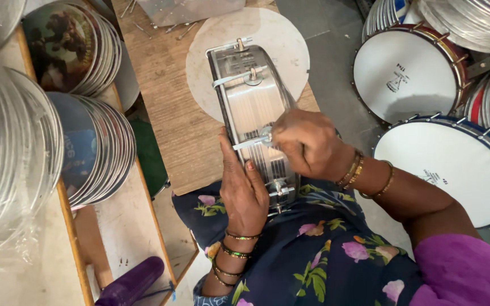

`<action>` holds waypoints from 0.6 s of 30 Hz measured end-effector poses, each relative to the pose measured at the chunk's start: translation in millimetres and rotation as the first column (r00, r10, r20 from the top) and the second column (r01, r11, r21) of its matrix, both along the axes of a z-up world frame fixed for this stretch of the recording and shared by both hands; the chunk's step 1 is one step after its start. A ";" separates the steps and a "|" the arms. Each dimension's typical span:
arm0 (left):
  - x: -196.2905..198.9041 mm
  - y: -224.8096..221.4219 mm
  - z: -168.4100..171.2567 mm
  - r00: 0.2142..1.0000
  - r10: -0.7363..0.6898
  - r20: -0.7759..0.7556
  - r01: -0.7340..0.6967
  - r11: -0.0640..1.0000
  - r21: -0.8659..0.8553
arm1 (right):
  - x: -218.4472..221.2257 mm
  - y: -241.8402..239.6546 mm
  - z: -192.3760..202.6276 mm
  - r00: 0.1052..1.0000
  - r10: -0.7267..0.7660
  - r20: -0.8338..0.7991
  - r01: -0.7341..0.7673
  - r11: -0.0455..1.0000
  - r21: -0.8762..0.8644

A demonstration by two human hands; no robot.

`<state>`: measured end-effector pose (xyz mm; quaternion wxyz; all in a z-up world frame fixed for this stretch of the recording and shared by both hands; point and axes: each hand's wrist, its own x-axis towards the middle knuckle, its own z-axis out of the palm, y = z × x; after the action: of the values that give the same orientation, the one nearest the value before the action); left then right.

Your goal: The person assembles a drum by placing the metal rim onto the shell and then using a tool to tighten the tension rods around the perimeter.

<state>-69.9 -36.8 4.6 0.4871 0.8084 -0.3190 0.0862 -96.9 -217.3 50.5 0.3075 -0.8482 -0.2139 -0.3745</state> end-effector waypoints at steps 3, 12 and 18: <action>-1.0 0.3 -0.4 1.000 0.004 0.026 -0.004 1.000 -0.001 | 12.4 5.0 -0.3 0.973 -0.014 -0.232 0.107 0.913 0.393; 4.8 -0.8 0.4 1.000 0.002 0.005 -0.002 1.000 -0.008 | 37.5 -11.5 24.5 0.865 0.168 -0.473 0.179 0.778 0.602; 2.6 -0.5 0.3 1.000 0.001 0.009 -0.001 1.000 -0.025 | -4.6 -3.2 -6.0 0.998 0.045 -0.043 -0.031 0.960 0.277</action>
<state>-67.3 -37.3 4.9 0.4955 0.8021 -0.3198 0.0943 -101.5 -220.5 44.5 0.4352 -0.8015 -0.1683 -0.3740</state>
